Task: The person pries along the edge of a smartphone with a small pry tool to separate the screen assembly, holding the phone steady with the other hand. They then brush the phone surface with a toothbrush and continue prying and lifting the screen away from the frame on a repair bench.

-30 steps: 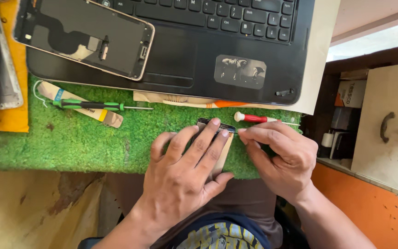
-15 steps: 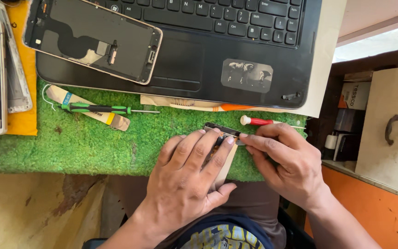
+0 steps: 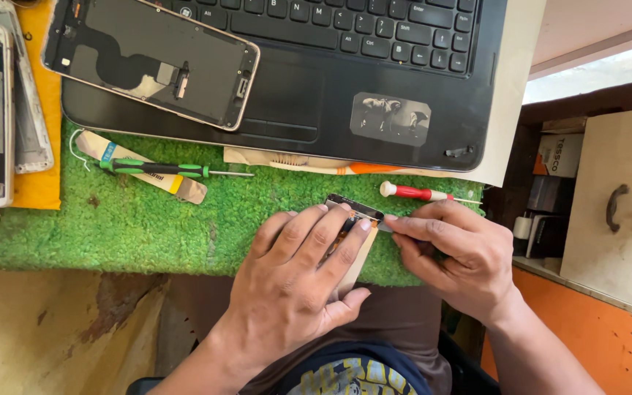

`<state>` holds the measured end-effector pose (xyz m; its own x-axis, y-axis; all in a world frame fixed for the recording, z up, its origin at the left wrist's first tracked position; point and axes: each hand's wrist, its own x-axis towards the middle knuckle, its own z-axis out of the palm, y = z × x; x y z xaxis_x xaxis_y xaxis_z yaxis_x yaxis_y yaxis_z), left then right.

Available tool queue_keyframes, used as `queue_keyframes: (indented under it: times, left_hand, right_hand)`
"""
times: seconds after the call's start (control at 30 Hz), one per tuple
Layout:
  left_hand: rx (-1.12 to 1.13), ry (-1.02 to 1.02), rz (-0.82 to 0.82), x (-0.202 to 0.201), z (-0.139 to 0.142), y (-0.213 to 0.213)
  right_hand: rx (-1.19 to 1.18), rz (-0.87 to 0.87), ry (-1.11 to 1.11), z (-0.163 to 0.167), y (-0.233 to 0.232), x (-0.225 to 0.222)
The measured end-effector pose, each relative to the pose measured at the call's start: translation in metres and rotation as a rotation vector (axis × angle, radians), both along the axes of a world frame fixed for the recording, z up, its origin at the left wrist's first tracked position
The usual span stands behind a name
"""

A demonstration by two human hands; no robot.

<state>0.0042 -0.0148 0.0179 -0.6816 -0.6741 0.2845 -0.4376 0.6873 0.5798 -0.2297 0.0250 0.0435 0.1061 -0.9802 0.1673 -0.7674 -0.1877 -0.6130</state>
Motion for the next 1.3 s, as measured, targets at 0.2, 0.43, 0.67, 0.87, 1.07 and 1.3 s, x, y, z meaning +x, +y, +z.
queue_keyframes:
  times: [0.2, 0.43, 0.67, 0.87, 1.07, 1.3]
  left_hand:
    - [-0.016, -0.016, 0.005, -0.0008, -0.0021, 0.0017]
    - [-0.021, -0.021, 0.014, -0.0023, -0.0029, 0.0011]
    - [-0.017, -0.022, 0.01, -0.0022, -0.0037, -0.0002]
    - [-0.016, -0.032, 0.005, -0.0016, -0.0038, -0.0002]
    - [-0.015, -0.036, 0.005, -0.0013, -0.0032, 0.0004]
    - [-0.023, -0.029, 0.006, -0.0002, -0.0038, 0.0003]
  right_hand:
    - [-0.007, -0.002, -0.011, -0.0044, 0.0016, 0.0024]
    - [-0.001, -0.023, -0.001, -0.0063, 0.0015, 0.0033]
    - [-0.008, -0.009, 0.018, -0.0064, -0.0006, 0.0047]
    - [-0.004, -0.01, 0.005, -0.0068, -0.0006, 0.0047]
    - [-0.01, -0.005, 0.02, -0.0065, -0.0003, 0.0048]
    - [-0.005, -0.019, 0.026, -0.0066, 0.0004, 0.0053]
